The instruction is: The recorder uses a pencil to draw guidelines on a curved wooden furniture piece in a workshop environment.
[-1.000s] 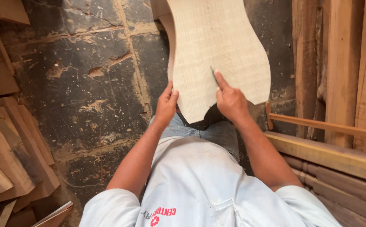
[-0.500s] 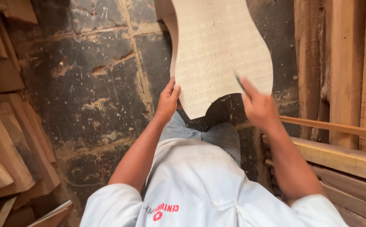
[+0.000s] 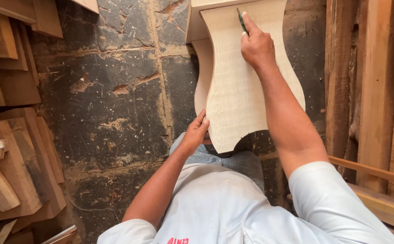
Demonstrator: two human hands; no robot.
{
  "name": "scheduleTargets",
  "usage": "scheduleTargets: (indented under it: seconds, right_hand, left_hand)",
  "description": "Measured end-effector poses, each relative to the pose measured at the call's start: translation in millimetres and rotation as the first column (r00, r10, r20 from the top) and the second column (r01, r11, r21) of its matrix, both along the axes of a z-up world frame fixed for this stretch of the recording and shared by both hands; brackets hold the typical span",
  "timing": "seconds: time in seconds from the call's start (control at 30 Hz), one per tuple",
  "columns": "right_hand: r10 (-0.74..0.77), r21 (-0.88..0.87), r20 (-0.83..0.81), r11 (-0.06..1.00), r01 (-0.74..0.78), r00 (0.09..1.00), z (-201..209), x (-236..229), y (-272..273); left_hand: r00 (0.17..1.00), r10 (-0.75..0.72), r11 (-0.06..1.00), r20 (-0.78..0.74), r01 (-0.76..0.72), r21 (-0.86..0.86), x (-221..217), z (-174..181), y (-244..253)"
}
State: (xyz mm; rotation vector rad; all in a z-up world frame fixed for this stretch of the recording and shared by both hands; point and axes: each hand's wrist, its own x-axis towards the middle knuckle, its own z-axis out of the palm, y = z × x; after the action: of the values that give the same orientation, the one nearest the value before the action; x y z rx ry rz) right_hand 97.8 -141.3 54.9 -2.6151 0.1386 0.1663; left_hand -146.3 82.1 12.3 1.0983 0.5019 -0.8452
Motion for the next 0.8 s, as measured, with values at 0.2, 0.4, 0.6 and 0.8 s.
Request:
scheduleTargets:
  seconds: [0.2,0.4,0.6,0.8]
  right_hand:
    - [0.053,-0.176,-0.144,0.981,-0.078,0.988,42,-11,22]
    - [0.001,-0.147,-0.285,0.988,-0.045,0.959,49,-101,18]
    - [-0.024,-0.129,-0.287,0.992,-0.013,0.958,58,-202,28]
    - [0.059,-0.096,-0.319,0.991,-0.094,0.946,68,-288,5]
  left_hand:
    - [1.0,0.011,1.0,-0.003,-0.011,-0.027,-7,-2,-1]
    - [0.999,0.029,1.0,0.035,-0.029,0.0,-1,-2,-3]
    - [0.998,0.01,1.0,0.067,-0.011,0.017,-3,-5,-4]
    - [0.994,0.042,0.999,0.102,-0.043,0.006,-11,-18,-7]
